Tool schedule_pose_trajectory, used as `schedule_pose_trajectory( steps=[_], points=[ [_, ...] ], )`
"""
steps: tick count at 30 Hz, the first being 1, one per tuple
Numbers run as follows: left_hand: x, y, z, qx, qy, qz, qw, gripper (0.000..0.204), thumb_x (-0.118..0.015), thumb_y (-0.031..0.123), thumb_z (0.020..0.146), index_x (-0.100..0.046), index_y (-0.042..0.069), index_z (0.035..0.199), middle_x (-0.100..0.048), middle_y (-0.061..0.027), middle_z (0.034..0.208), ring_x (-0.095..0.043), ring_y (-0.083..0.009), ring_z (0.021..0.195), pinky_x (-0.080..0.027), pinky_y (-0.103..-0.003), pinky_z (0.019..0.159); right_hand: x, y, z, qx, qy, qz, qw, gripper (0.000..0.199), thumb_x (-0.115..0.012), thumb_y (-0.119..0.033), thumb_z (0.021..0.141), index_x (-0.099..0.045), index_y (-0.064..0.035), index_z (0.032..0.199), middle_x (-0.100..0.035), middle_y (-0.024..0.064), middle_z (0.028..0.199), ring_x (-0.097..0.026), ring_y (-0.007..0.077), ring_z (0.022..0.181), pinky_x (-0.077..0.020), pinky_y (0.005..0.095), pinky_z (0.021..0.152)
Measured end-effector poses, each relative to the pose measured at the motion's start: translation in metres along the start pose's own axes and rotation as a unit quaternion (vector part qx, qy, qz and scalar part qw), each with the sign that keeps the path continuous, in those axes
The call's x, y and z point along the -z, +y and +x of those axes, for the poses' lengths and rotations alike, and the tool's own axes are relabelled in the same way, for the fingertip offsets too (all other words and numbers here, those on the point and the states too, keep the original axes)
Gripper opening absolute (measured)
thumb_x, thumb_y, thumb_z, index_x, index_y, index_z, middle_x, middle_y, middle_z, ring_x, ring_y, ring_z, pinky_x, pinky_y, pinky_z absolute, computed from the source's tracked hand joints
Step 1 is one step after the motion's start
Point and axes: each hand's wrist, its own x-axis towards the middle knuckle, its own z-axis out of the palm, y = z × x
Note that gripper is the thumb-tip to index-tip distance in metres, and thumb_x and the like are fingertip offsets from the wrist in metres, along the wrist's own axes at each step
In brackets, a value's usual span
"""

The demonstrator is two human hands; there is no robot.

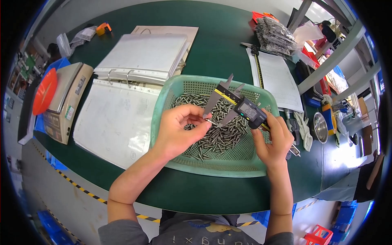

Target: Measuring small metal hardware pins using a digital caliper at a factory workbench.

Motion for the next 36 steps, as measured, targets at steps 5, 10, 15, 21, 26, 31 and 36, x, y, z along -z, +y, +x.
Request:
schedule_pose_trajectory(
  steps=[5,10,15,21,26,31,36],
  points=[
    [0.001,0.000,-0.002,0.027,0.006,-0.047,0.999,0.020,-0.066,0.000,0.073,-0.059,-0.003,0.091,-0.061,-0.0064,0.087,-0.056,-0.0107,0.074,-0.047,-0.023,0.069,-0.001,0.000,-0.001,0.002,0.000,0.010,1.000,0.038,-0.070,-0.007,0.062,-0.060,0.0025,0.098,-0.053,0.0079,0.064,-0.053,0.0178,0.050,-0.0415,0.0257,0.045],
    [0.001,-0.001,-0.003,0.022,0.005,-0.050,0.998,0.020,-0.066,0.000,0.074,-0.058,-0.003,0.092,-0.060,-0.0062,0.087,-0.056,-0.0105,0.075,-0.047,-0.023,0.068,0.000,0.001,-0.002,0.002,0.000,0.014,1.000,0.036,-0.070,-0.009,0.064,-0.060,0.0026,0.096,-0.053,0.0083,0.064,-0.053,0.0183,0.049,-0.0410,0.0256,0.044],
    [-0.001,-0.002,0.001,0.013,-0.008,-0.059,0.998,0.019,-0.065,0.000,0.074,-0.058,-0.003,0.092,-0.060,-0.0059,0.086,-0.055,-0.0103,0.075,-0.047,-0.023,0.068,0.005,0.003,-0.001,-0.007,-0.009,-0.001,1.000,0.032,-0.071,-0.010,0.064,-0.059,0.0022,0.091,-0.052,0.0081,0.062,-0.050,0.0183,0.047,-0.0396,0.0264,0.043],
    [0.004,-0.001,-0.001,0.003,0.020,-0.059,0.998,0.019,-0.064,0.000,0.075,-0.058,-0.003,0.092,-0.060,-0.0071,0.083,-0.057,-0.0111,0.074,-0.048,-0.024,0.065,0.001,0.001,0.002,-0.013,-0.017,0.000,1.000,0.031,-0.071,-0.010,0.064,-0.058,0.0020,0.089,-0.052,0.0093,0.062,-0.051,0.0204,0.049,-0.0396,0.0282,0.044],
    [-0.008,-0.006,0.008,0.014,-0.039,0.011,0.999,0.020,-0.066,0.006,0.075,-0.058,-0.003,0.092,-0.060,-0.0073,0.083,-0.058,-0.0118,0.076,-0.049,-0.024,0.067,0.006,0.016,-0.015,-0.040,-0.012,-0.005,0.999,0.030,-0.069,-0.010,0.069,-0.058,0.0042,0.092,-0.054,0.0129,0.069,-0.051,0.0247,0.056,-0.0408,0.0307,0.051],
    [-0.007,-0.008,-0.001,-0.006,-0.021,-0.026,0.999,0.017,-0.066,0.003,0.073,-0.058,-0.001,0.087,-0.059,-0.0044,0.082,-0.057,-0.0093,0.075,-0.047,-0.023,0.068,0.001,0.025,-0.026,-0.024,-0.035,0.035,0.998,0.028,-0.063,-0.007,0.078,-0.054,0.0076,0.100,-0.057,0.0119,0.082,-0.052,0.0171,0.067,-0.0411,0.0257,0.056],
    [-0.013,-0.008,0.006,-0.014,-0.043,0.002,0.999,0.018,-0.066,0.005,0.073,-0.058,0.000,0.088,-0.058,-0.0033,0.079,-0.056,-0.0080,0.073,-0.047,-0.022,0.067,0.009,0.027,-0.031,-0.087,-0.036,0.003,0.996,0.027,-0.062,-0.007,0.079,-0.055,0.0067,0.101,-0.056,0.0091,0.083,-0.050,0.0135,0.066,-0.0410,0.0243,0.056]
  ],
)
